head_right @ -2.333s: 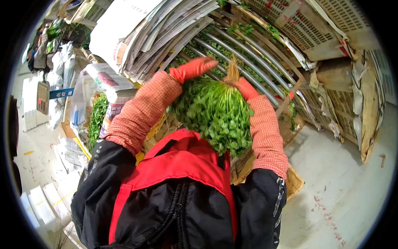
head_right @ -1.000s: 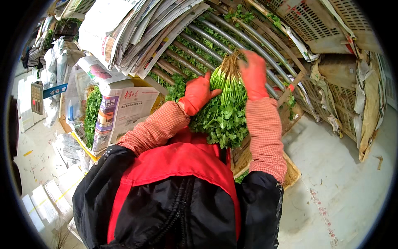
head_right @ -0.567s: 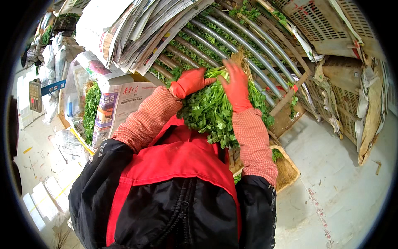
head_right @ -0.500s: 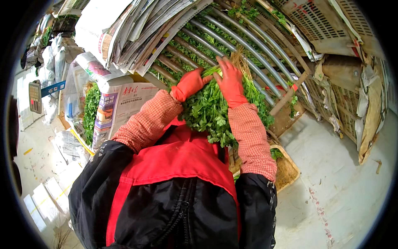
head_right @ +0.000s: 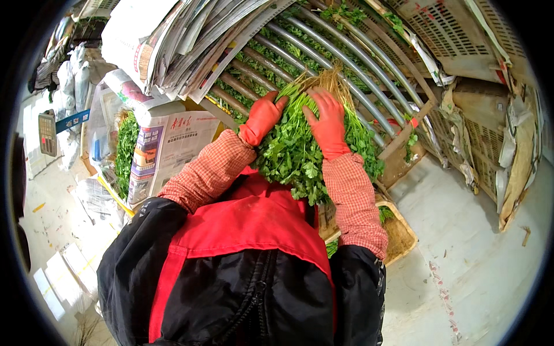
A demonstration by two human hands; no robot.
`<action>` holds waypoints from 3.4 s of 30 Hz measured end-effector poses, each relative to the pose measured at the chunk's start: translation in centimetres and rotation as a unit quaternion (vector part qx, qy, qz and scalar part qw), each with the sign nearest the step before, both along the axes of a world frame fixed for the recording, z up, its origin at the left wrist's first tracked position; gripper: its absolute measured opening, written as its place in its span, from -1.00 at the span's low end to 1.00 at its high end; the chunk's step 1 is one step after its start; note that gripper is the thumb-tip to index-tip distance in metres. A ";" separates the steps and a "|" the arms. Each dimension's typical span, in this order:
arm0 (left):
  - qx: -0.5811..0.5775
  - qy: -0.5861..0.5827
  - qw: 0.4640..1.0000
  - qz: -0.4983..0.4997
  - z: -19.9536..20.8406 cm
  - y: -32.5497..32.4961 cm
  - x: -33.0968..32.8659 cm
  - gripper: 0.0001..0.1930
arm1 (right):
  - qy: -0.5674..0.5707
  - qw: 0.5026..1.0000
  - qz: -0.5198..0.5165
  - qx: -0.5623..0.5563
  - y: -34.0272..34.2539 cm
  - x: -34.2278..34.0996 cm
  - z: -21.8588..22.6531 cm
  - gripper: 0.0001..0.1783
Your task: The person gathers bunches of leafy green vegetables from a metal rack and arranges them into a wicker basket. They use a rubber band to tie the stems of the vegetables together, then place the completed bundles into a cardboard box lined with newspaper.
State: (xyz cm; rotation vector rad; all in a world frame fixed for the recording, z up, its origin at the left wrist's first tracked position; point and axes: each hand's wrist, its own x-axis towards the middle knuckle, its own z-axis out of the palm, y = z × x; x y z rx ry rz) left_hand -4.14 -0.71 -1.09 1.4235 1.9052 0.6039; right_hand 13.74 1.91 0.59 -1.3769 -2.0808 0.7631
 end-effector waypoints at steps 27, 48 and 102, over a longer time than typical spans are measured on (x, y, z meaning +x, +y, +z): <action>0.060 -0.009 0.994 0.089 1.0 -1.1 0.8 -0.60 | -0.092 0.990 0.014 -0.106 2.9 -1.8 1.1 -0.63; -0.211 0.083 0.901 -0.370 2.8 6.9 0.3 -0.20 | -0.031 0.971 0.149 0.186 -3.4 -2.4 3.8 -0.79; -0.096 0.062 0.940 -0.322 -4.1 5.5 -1.7 -0.65 | -0.127 0.970 -0.067 -0.198 1.2 -5.3 4.2 -0.45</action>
